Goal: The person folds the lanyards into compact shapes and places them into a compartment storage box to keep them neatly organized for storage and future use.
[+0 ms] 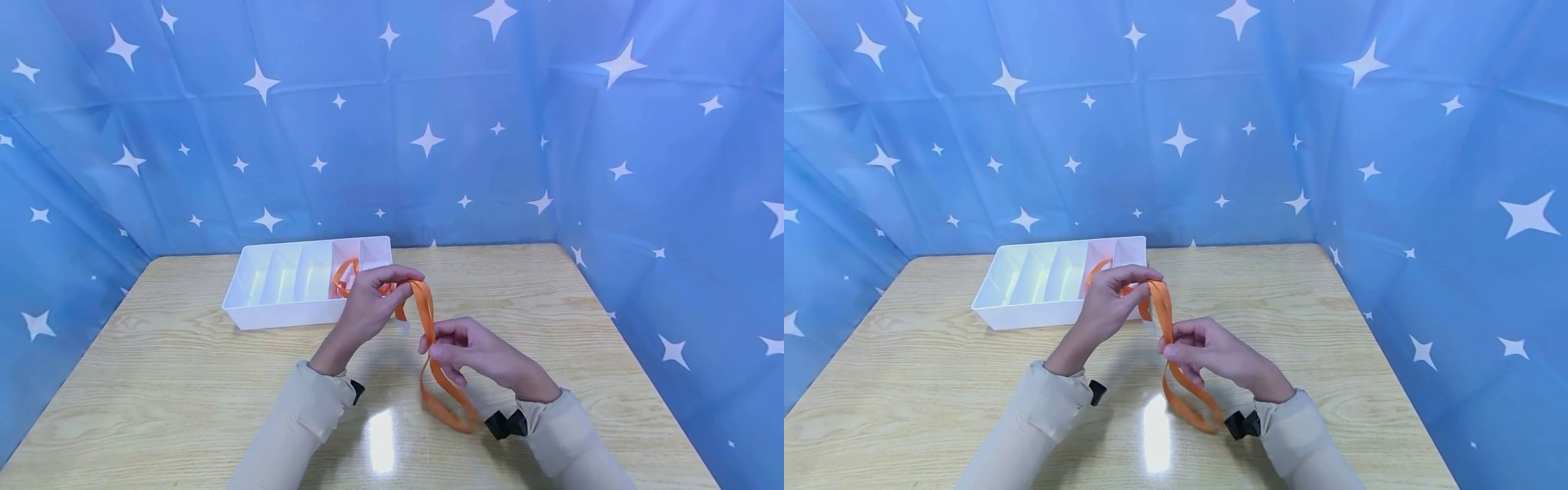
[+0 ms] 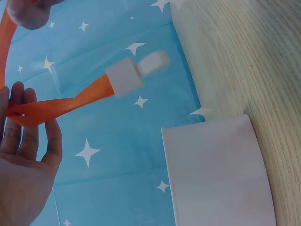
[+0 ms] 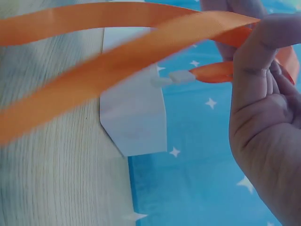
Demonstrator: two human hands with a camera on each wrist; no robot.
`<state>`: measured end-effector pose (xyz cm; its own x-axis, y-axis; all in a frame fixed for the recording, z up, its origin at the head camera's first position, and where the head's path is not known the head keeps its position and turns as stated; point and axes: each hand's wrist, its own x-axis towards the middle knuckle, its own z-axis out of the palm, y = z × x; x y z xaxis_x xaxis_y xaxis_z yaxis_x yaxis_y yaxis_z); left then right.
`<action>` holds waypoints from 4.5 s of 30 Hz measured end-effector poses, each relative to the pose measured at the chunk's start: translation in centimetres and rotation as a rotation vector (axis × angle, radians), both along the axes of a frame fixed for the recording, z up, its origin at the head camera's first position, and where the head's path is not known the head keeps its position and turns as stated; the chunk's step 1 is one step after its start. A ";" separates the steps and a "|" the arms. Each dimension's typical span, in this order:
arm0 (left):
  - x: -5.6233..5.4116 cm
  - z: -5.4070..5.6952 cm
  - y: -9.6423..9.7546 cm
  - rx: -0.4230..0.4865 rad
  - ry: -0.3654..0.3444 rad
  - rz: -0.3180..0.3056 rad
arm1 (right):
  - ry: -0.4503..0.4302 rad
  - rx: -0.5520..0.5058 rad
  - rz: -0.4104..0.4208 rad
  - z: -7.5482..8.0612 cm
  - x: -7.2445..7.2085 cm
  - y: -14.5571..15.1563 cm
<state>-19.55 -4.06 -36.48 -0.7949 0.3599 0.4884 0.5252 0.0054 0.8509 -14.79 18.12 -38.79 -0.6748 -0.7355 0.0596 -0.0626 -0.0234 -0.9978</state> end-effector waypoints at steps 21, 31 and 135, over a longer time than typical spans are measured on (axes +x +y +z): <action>-0.2 -0.4 -0.3 0.030 -0.008 0.071 | 0.188 -0.059 -0.332 0.8 0.8 0.1; -0.3 -1.0 0.1 0.014 0.022 0.093 | 0.235 -0.216 -0.389 2.7 1.4 0.0; 1.1 -2.2 1.8 -0.142 0.024 0.069 | 0.658 -0.069 -0.616 7.5 0.1 -3.0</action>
